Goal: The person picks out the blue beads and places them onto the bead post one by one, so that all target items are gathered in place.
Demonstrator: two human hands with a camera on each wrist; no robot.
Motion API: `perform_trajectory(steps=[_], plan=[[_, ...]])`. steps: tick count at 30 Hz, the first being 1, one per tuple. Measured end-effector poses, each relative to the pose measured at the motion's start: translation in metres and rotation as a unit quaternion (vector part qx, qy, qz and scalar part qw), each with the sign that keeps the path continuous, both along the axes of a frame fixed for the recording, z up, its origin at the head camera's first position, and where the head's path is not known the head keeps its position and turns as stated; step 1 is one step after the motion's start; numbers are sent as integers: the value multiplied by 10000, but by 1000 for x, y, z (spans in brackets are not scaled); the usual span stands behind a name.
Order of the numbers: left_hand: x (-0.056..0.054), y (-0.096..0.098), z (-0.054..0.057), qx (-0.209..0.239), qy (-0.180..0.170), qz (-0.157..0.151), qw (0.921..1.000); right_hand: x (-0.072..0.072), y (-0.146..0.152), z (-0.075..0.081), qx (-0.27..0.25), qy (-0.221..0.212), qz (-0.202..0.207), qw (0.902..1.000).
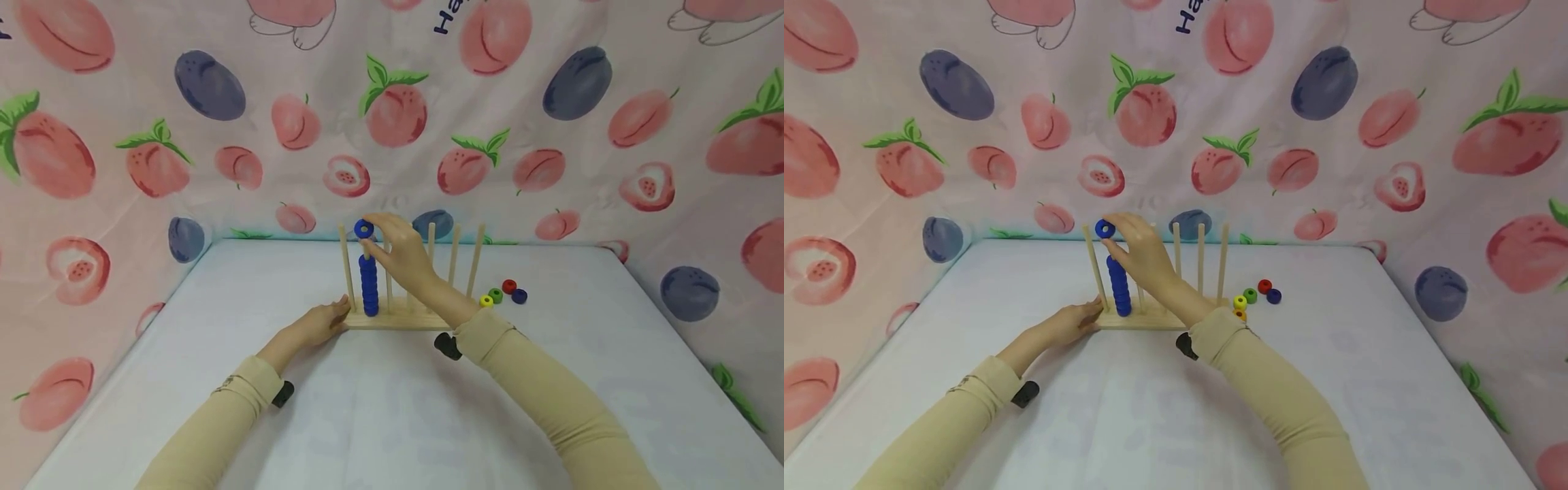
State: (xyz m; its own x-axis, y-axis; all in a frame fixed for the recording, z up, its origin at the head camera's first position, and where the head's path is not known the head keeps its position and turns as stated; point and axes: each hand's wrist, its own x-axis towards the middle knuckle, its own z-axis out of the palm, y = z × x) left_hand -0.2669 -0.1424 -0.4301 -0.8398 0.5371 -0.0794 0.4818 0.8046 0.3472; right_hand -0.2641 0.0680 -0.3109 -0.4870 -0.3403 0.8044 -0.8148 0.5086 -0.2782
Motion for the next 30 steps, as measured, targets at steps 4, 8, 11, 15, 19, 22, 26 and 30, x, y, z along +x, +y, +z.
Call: perform_trajectory(steps=[4,8,11,15,19,22,26,30], plan=[[0,0,0,14,23,-45,10000,-2,0,2,22,-72,-189,9998],[2,1,-1,-11,-42,-24,10000,-3,-2,1,-60,-296,-286,9991],[2,1,0,-30,-64,11,10000,-4,-4,0,-150,-388,-328,9986],[2,1,1,-41,0,-26,10000,-6,-7,0,-249,-391,-439,9980],[1,1,3,-69,13,-47,10000,-8,-9,2,-279,-445,-572,9970],[1,0,4,-74,-12,-25,10000,-9,-10,3,-213,-547,-701,9958],[2,0,3,-46,23,-89,9999,-8,-12,5,-73,-709,-901,9934],[2,1,3,-51,-12,-46,10000,-8,-14,8,15,-852,-922,9921]])
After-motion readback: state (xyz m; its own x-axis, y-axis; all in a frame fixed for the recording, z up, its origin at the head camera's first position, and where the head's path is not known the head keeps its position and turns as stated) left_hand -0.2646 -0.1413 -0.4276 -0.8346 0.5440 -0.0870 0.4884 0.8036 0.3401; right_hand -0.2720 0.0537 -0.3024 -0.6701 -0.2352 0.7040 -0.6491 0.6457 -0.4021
